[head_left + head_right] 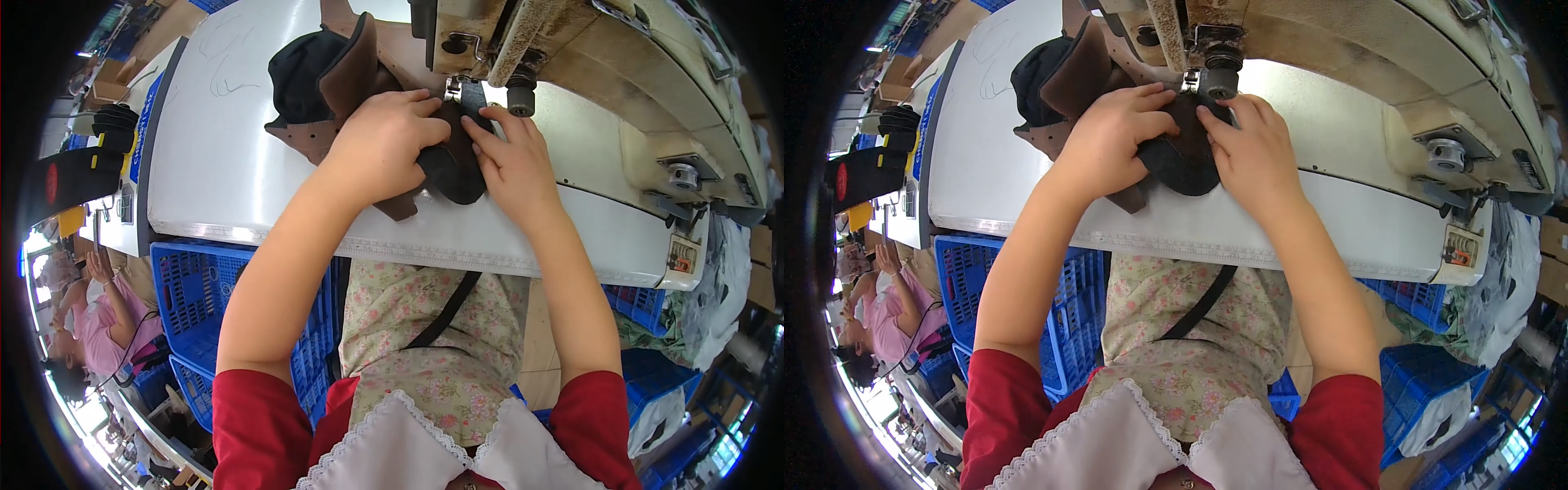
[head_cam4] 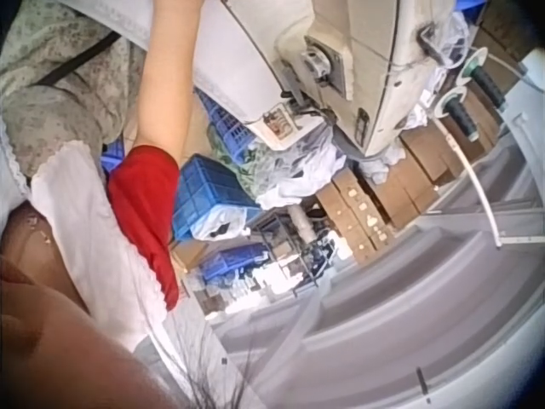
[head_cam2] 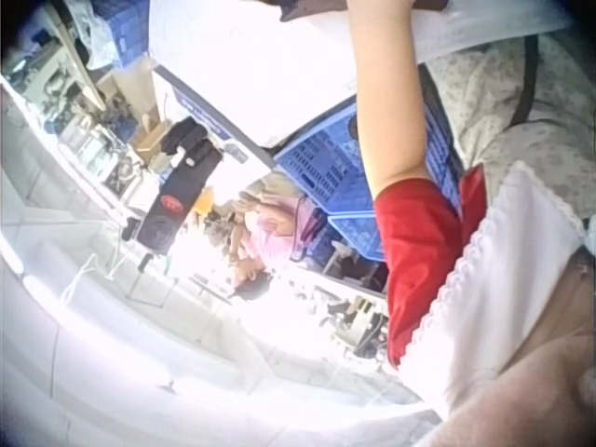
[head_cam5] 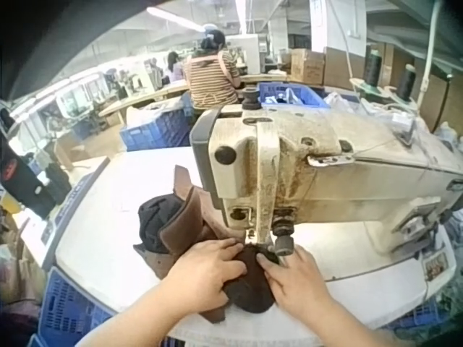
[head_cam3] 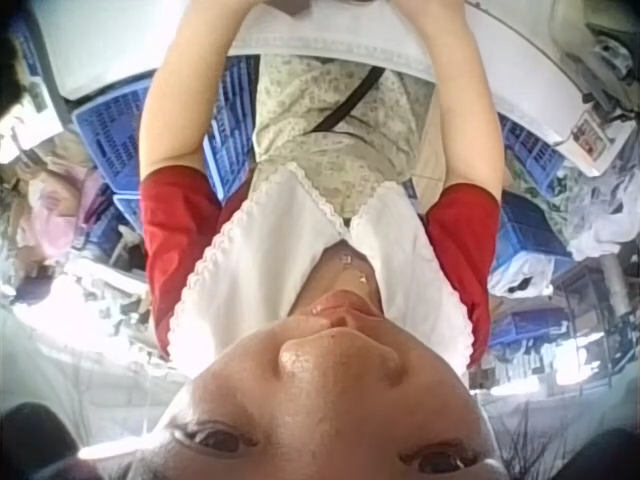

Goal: Stitching the upper parts of a leather boot using an industrial sewing machine and trimming excess thread.

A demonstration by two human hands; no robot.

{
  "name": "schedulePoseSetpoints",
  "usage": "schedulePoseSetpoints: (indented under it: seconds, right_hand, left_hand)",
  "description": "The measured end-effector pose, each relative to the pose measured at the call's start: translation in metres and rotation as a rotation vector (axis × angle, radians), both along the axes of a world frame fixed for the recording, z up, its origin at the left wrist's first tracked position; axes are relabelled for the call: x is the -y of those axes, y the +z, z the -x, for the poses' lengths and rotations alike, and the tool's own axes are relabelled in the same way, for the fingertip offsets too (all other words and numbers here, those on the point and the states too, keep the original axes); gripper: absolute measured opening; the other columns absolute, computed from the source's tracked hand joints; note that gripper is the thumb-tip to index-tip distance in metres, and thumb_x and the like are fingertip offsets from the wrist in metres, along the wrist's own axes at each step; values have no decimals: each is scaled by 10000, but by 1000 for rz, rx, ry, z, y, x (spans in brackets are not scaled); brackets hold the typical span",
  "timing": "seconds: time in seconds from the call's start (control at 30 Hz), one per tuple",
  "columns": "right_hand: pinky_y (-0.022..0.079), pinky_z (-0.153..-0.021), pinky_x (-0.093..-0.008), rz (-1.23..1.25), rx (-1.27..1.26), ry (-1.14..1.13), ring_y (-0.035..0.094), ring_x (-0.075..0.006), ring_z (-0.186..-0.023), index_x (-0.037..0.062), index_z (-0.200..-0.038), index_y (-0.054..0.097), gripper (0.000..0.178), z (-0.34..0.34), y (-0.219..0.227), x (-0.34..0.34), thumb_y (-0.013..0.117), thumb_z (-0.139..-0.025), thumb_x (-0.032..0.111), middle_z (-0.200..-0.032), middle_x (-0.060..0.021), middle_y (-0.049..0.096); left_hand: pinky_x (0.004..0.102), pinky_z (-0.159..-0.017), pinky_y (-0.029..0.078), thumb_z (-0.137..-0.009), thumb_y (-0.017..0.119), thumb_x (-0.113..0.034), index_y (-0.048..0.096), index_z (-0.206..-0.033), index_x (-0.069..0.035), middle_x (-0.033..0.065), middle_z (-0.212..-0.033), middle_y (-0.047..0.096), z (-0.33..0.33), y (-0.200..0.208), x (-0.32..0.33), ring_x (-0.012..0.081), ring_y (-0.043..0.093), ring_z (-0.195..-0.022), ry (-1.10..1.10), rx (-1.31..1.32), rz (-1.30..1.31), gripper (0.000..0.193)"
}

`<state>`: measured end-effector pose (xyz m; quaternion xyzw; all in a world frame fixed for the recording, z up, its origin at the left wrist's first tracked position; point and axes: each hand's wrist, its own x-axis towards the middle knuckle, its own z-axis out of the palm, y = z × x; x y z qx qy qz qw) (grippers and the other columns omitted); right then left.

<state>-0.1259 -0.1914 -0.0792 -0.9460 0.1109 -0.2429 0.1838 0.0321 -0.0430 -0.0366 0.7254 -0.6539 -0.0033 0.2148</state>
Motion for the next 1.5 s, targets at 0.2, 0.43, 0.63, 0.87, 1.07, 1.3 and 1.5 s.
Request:
schedulePoseSetpoints:
  seconds: [0.2, 0.43, 0.63, 0.87, 1.07, 1.3, 1.5]
  right_hand:
    - [451, -957, -427, 15, 10, -40, 542, -299, -1136, 135, -1172, 710, 365, -4, -2, -8, 658, -814, 86, -1153, -77, 613]
    - [399, -1007, -444, 23, 9, -95, 519, -294, -1167, 159, -1189, 705, 348, -8, -3, -15, 662, -844, 130, -1182, -63, 610]
    - [369, -1050, -447, -14, 40, -39, 508, -304, -1237, 137, -1167, 705, 316, -1, -5, -15, 665, -855, 175, -1254, -73, 625]
    - [374, -1054, -455, -37, 55, -48, 522, -315, -1241, 99, -1112, 709, 278, -1, -4, -16, 674, -848, 178, -1256, -88, 640]
    - [378, -1050, -455, 26, 59, -44, 536, -319, -1222, 97, -1107, 707, 271, -3, -3, -18, 667, -851, 179, -1248, -106, 640]
    - [364, -1066, -461, 81, 38, -60, 528, -326, -1233, 102, -1148, 692, 281, -3, -7, -17, 633, -892, 200, -1258, -122, 629]
    - [370, -1052, -464, 110, 35, -85, 506, -318, -1248, 103, -1183, 680, 308, -7, -6, -21, 632, -894, 198, -1274, -117, 603]
  left_hand:
    - [436, -1019, 440, -640, 684, -21, 715, -935, -98, 160, -1269, 642, -11, 2, 1, 354, 543, -1253, -53, -31, -22, 307]
    - [441, -1022, 439, -627, 680, -4, 710, -935, -68, 169, -1253, 647, -33, 1, 6, 367, 557, -1220, -151, -40, -4, 316]
    - [453, -1053, 417, -605, 675, 29, 734, -964, -84, 167, -1256, 647, -27, 19, 5, 347, 536, -1255, -173, 65, -70, 381]
    - [445, -1097, 380, -599, 663, 47, 746, -1004, -127, 155, -1271, 644, -14, 20, 2, 307, 530, -1273, -81, 189, -113, 449]
    - [439, -1101, 377, -601, 667, 33, 744, -966, -136, 151, -1275, 642, -20, 10, 4, 292, 543, -1259, -95, 210, -104, 410]
    - [445, -1110, 369, -609, 660, 35, 740, -950, -143, 145, -1283, 636, -27, 8, 9, 295, 542, -1259, -112, 185, -104, 393]
    - [435, -1121, 352, -613, 656, 45, 741, -955, -142, 130, -1276, 643, -40, 6, 15, 297, 549, -1245, -141, 211, -92, 399]
